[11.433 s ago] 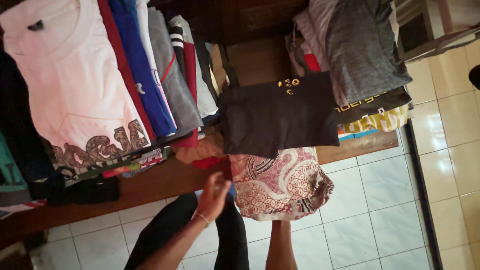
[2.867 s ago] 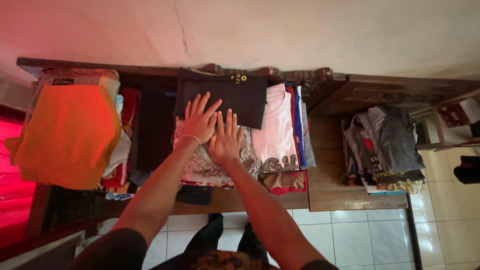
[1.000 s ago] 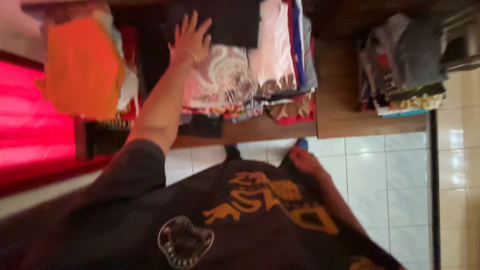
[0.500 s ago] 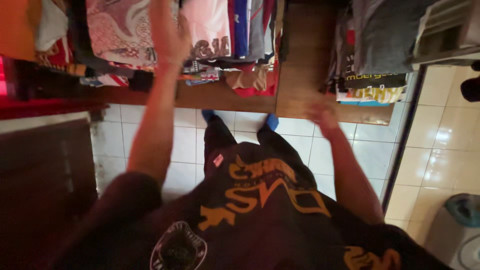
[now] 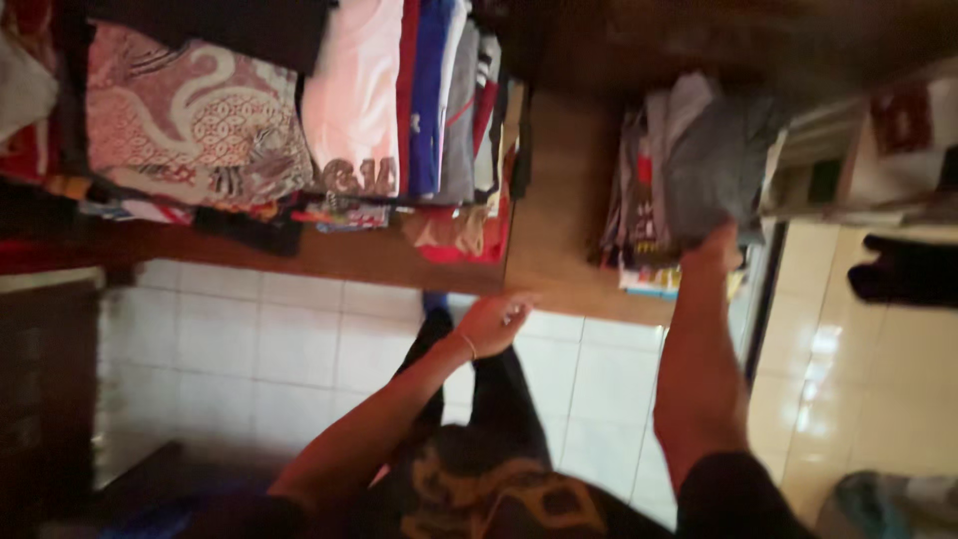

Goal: The person organizes and sorts various items of clothing, including t-shirts, jerseys, and shorts, on a wooden bench. They move individual pieces of clothing between different stacks, spread items out by hand, and stack them neatly on the surface.

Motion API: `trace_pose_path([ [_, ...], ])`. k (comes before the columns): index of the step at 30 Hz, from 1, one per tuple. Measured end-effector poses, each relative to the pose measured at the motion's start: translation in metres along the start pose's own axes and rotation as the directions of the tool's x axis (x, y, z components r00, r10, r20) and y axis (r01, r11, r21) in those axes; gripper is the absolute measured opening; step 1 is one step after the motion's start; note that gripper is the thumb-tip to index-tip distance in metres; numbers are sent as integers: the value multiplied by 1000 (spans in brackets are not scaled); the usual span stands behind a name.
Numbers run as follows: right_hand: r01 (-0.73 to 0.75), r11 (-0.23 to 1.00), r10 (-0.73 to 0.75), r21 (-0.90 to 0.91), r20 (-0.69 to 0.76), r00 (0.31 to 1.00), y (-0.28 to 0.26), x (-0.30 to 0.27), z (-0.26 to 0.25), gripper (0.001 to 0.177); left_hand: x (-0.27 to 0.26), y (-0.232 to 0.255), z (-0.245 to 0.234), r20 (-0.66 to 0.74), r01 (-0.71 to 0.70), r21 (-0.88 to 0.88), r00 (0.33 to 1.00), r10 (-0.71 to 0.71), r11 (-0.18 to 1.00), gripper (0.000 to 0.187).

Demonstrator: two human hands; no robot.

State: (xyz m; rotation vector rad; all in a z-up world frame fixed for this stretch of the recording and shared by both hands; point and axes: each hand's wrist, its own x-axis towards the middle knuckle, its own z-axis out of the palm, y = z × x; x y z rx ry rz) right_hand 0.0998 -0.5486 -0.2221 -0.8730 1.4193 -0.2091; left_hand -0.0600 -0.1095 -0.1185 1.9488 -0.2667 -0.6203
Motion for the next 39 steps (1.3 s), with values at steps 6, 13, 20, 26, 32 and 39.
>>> trace_pose_path([
  [6, 160, 972, -189, 173, 162, 969, 0, 1, 25, 61, 68, -51, 28, 215, 210, -616, 972, -95, 759, 41],
  [13, 215, 882, -410, 420, 456, 790, 7, -141, 51, 56, 145, -37, 15, 450, 449, -893, 891, 51, 33, 65],
  [20, 226, 889, -449, 399, 658, 605, 89, -322, 49, 58, 199, -1, 12, 258, 193, -914, 956, -141, -358, 76],
  [26, -111, 960, -95, 256, 673, 733, 170, -352, 46, 56, 230, -63, -5, 40, -38, -971, 947, -318, -235, 80],
  [32, -116, 973, -64, 199, 717, 695, 238, -256, 67, 47, 309, -159, -40, -147, -143, -989, 892, -428, 42, 85],
  [39, -349, 932, 139, 97, 794, 592, 374, -50, 105, 23, 344, -228, -16, -426, 142, -680, 722, -546, 719, 91],
])
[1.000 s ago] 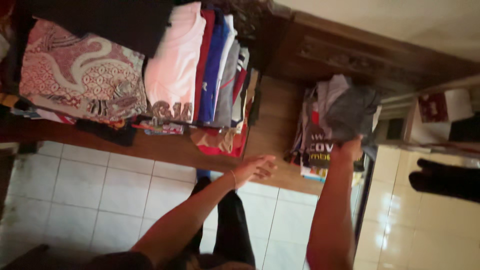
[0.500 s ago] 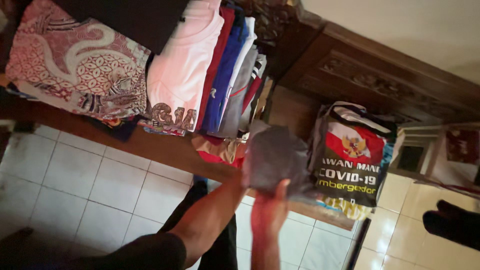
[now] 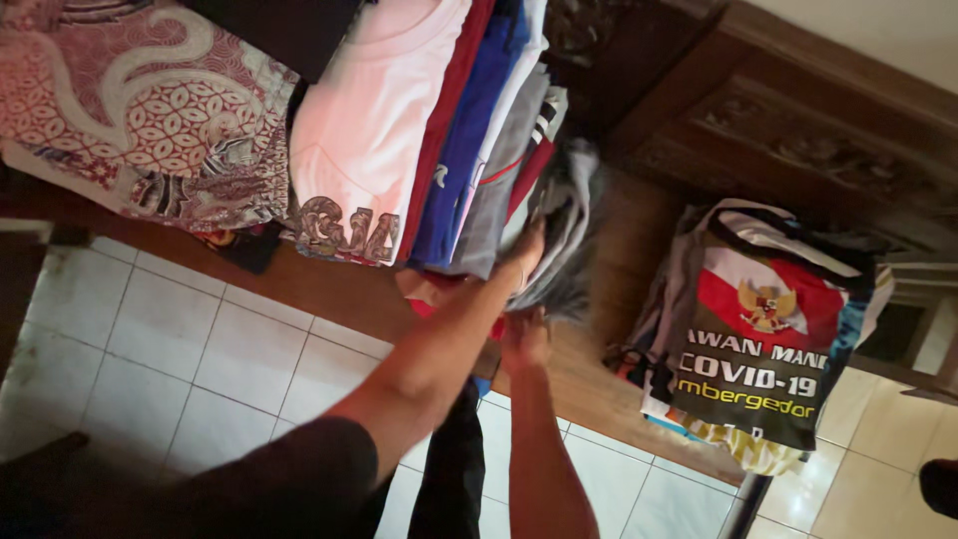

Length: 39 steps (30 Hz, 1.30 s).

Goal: The person organizes and sorts various items of clothing, including t-shirts, jerseys, and shorts, on a wooden bench. They move individual pieces of clothing between different stacks, spread items out by hand, and stack them neatly on the surface.

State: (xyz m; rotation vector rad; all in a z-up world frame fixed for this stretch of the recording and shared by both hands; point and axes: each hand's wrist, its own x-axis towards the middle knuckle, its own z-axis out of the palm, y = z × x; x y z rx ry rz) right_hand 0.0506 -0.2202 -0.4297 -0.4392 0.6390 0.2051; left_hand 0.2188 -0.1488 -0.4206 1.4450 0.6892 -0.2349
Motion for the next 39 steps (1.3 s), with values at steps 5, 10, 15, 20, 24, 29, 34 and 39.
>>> trace_pose_path([
  [5, 28, 991, -93, 129, 534, 841, -23, 9, -74, 22, -32, 1, 11, 143, -63, 207, 989, 33, 976, 105],
  [10, -57, 998, 55, 34, 61, 997, -44, 31, -86, 13, -56, 35, 11, 192, -128, 682, 981, -7, 720, 133],
  [15, -182, 982, 186, 39, -154, 970, -36, 56, -99, 26, -57, 2, 13, 259, -178, 753, 965, -38, 633, 146],
  [20, -138, 988, 147, 75, -122, 982, -39, 79, -93, 32, -52, -43, 8, 339, -365, 856, 931, 136, 366, 122],
  [24, -10, 991, -43, -132, -395, 918, -36, 74, -83, 39, -62, -48, -3, 254, -300, 806, 954, 160, 510, 110],
  [29, -197, 752, -464, -629, -718, 519, -61, 29, -1, 48, -76, -68, 9, 115, -35, 675, 992, -59, 737, 71],
  [34, 154, 793, -555, -589, -595, 581, -105, -56, 88, 43, -141, -54, 2, 388, 429, -295, 870, -302, 854, 56],
  [39, 525, 818, -574, -234, -326, 751, -143, -180, 162, 42, -236, -9, -19, 512, 754, -524, 650, -561, 395, 56],
])
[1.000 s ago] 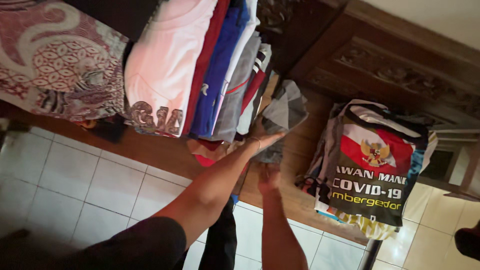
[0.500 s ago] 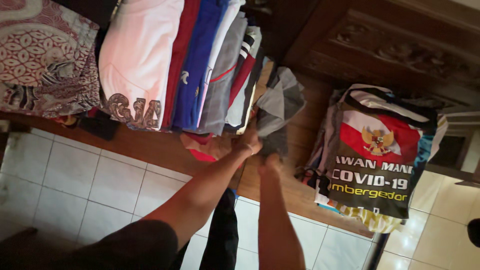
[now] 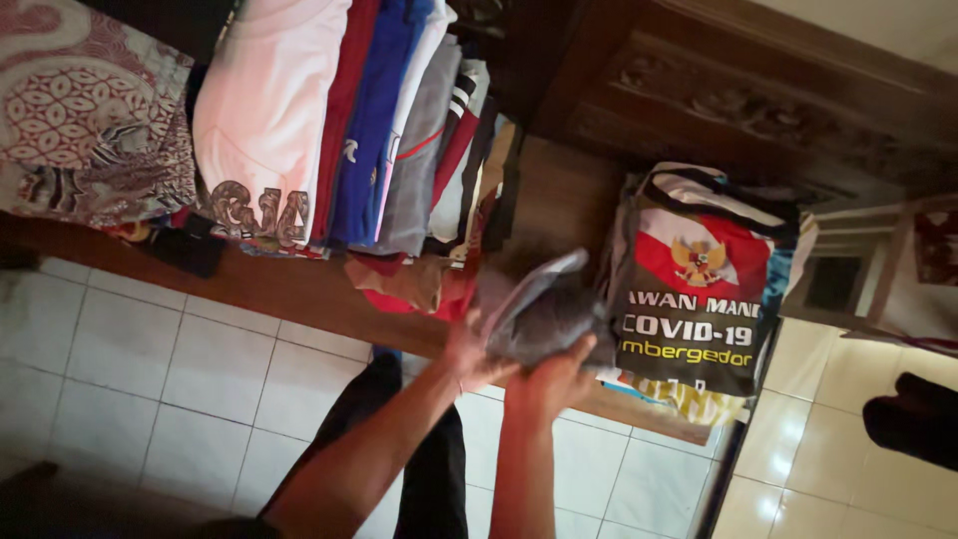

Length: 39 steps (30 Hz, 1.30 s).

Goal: The person organizes and sorts various items of clothing, including t-shirts, jerseys, and shorts, on a wooden bench. They move individual pieces of clothing between different stacks, spread items out by hand, and stack them neatly on the surface.

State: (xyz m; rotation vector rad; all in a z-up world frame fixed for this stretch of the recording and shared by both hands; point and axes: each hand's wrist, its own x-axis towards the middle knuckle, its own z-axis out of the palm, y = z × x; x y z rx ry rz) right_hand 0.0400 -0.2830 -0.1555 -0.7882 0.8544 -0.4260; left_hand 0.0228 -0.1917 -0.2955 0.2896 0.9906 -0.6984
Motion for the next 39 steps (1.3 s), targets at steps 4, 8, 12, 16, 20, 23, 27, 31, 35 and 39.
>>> trace_pose_path([
  [4, 18, 993, -31, -114, -119, 992, -48, -62, 18, 45, -24, -57, -13, 223, 36, -141, 975, -4, 989, 59],
  [8, 2, 992, -21, -124, -150, 989, -64, -83, 22, 47, -33, -87, -23, 237, 86, -91, 970, -62, 992, 65],
  [12, 8, 998, -18, -69, -143, 990, -74, -92, 22, 46, -43, -85, -12, 273, 96, -33, 959, -83, 995, 71],
  [16, 121, 983, -134, -138, -90, 987, -65, -82, 28, 48, -41, -53, 24, 339, 36, 19, 940, -41, 999, 78],
  [20, 90, 994, -92, -54, -30, 995, -54, -64, 38, 51, -17, 15, 74, 418, -110, 76, 906, 68, 991, 84],
  [23, 205, 968, -211, -148, -27, 977, -38, -41, 37, 55, 10, 73, 113, 473, -215, 103, 869, 143, 971, 89],
  [27, 337, 899, -351, -278, 2, 937, 21, 14, 3, 58, 59, 138, 145, 502, -299, 163, 845, 182, 940, 96],
  [31, 272, 878, -294, -395, 4, 956, 138, 102, -68, 44, 125, 175, 115, 387, -319, 398, 909, 158, 860, 102],
  [35, -174, 936, 208, -306, 82, 975, 223, 179, -156, 31, 195, 150, 31, 747, -686, 579, 232, 623, -439, 125],
  [39, -169, 830, 389, -531, 334, 859, 227, 200, -183, 27, 209, 127, -21, 403, -187, 909, 615, 678, -372, 104],
])
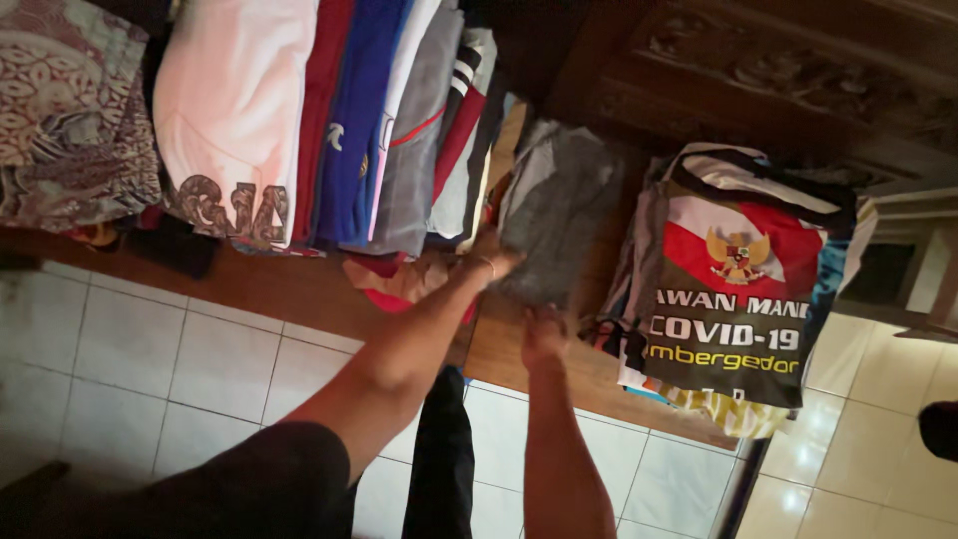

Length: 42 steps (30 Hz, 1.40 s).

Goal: The person organizes and sorts various items of clothing, including t-shirts, jerseys, and shorts, on a wooden bench. They move individual pieces of clothing between different stacks, spread items out by hand, and stack them neatly on the surface.

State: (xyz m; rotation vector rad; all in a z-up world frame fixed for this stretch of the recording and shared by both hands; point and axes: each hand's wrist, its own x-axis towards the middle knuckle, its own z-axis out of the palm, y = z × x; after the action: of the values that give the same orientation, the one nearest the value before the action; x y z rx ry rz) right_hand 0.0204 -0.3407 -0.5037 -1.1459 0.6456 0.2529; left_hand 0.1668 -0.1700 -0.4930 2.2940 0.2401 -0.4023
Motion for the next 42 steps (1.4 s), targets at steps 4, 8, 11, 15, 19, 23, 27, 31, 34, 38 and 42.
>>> trace_pose_path([
  [4, 221, 648, -74, -729, 228, 971, 6, 9, -25, 43, -36, 9, -6, 102, 175, 142, 976, -191, 974, 83],
  [8, 92, 72, -15, -993, 91, 996, 16, 15, -31, 42, -74, 23, -28, 154, 253, 210, 945, -288, 944, 64],
  [11, -47, 62, -35, -997, -49, 998, 19, 10, -32, 36, -83, 3, -13, 220, 214, 195, 942, -255, 957, 55],
  [15, -109, 479, -67, -871, -160, 985, -2, -25, -21, 27, -99, -35, 33, -59, 113, 23, 992, -111, 993, 60],
  [19, 261, 900, -319, -349, -120, 940, -64, -114, -22, 19, -105, -55, 55, 179, 203, 204, 954, -240, 958, 49],
  [23, 431, 745, -658, -510, -453, 601, -184, -188, -45, 14, -121, -58, 41, 249, 255, 142, 926, -284, 957, 47],
  [27, 292, 944, -317, -155, -674, 667, -261, -185, -83, 46, -132, -44, 21, 354, 314, 33, 884, -305, 949, 45],
  [31, 50, 994, -106, -97, -760, 641, -285, -176, -91, 52, -149, -24, -2, 520, 458, -202, 799, -301, 866, 44],
  [34, 85, 995, -94, -50, -743, 663, -301, -180, -96, 37, -150, -7, -29, 741, 670, -325, 619, -261, 667, 43],
  [38, 142, 982, -16, 128, -688, 726, -305, -167, -126, 19, -142, -5, -63, 946, 871, -85, 223, -235, 483, 40],
  [42, 218, 959, -40, 181, -675, 737, -289, -145, -165, 15, -182, -28, -62, 636, 562, -254, 710, -302, 787, 49],
])
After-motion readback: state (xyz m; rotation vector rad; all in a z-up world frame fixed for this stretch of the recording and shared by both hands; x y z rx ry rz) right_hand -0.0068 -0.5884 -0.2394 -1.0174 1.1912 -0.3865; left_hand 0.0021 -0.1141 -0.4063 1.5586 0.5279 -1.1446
